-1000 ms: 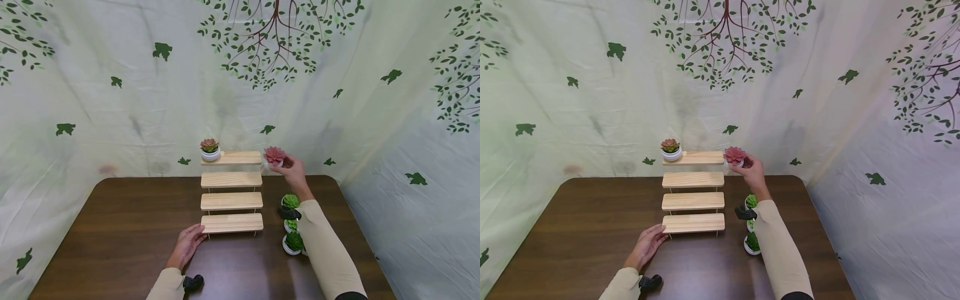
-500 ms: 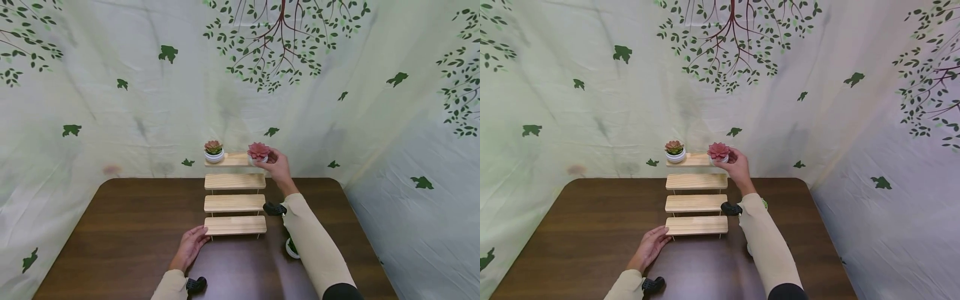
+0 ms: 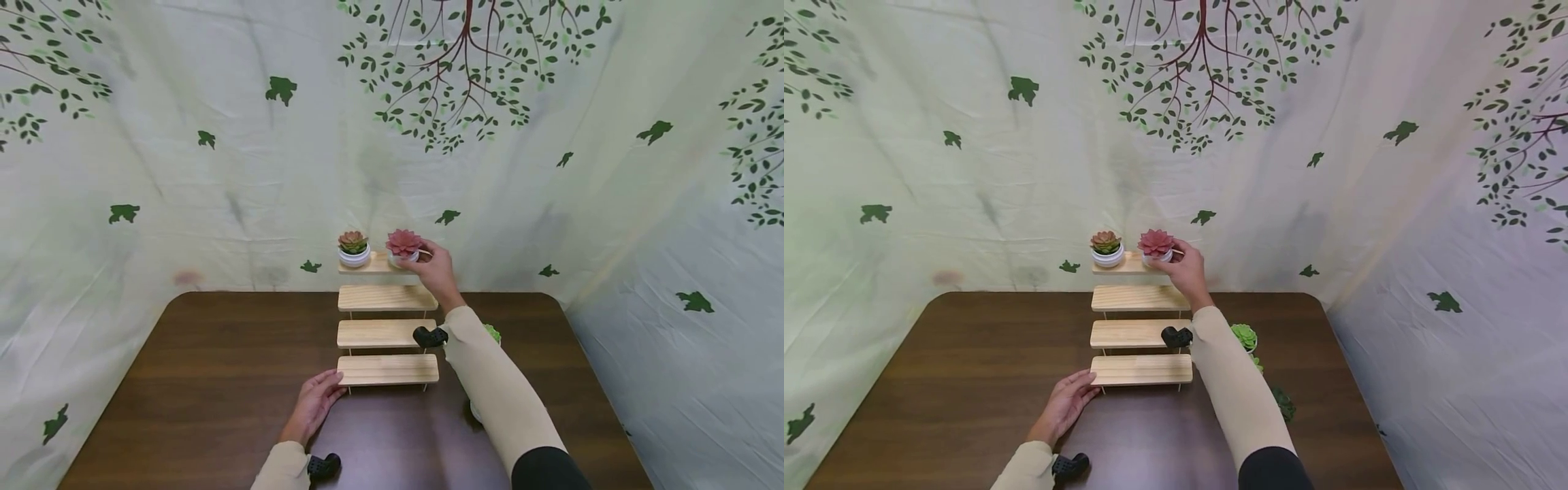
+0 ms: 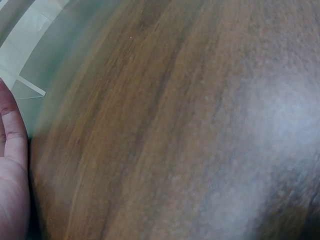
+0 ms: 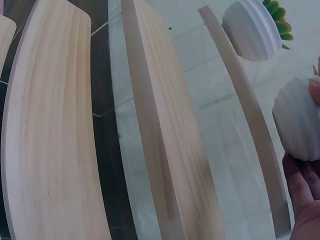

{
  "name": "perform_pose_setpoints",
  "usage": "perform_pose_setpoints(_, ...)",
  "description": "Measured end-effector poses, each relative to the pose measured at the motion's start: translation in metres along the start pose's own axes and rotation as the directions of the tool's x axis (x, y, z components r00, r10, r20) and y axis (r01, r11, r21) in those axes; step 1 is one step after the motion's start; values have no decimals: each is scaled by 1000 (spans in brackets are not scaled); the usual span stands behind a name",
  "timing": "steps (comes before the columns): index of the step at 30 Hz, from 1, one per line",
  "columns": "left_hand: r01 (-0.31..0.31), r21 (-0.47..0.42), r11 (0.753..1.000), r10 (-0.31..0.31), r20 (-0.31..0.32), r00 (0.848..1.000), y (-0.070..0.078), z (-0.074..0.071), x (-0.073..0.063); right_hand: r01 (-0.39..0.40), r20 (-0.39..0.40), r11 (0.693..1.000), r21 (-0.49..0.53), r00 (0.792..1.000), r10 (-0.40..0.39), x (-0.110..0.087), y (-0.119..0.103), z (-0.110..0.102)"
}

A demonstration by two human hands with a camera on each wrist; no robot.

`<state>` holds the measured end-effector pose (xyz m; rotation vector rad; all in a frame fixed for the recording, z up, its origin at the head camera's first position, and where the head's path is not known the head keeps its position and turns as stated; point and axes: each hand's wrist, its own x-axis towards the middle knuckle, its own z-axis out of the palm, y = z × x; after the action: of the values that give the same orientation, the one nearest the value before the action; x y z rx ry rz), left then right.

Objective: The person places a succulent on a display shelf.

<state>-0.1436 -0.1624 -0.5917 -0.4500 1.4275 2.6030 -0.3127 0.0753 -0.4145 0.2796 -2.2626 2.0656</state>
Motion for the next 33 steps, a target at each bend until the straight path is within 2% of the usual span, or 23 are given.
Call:
perform_pose_setpoints(3,-1,2,1000,1,12,1000,-1,-1,-1,-10,9,1000,-6,1000,10,3,1,8)
perform_pose_setpoints(8,13,-11,1000,-13,-16,1000,-1,1,0,-14,2,1000,-25,1000,14,6,2,17)
perform_pose_setpoints(13,12,-7,1000,-13,-41,999,-2,1,2,-22,-4,999,-43,1000,22,7,0,22)
perform_pose_setpoints(20,5,20,1000,-4,-40,999,-1,0,1,-34,0,996,-79,999,34,9,-1,26)
perform_pose_setpoints(33,2,12,1000,-2,-30,1000,-1,1,3,31,9,993,-113,1000,-30,11,4,32)
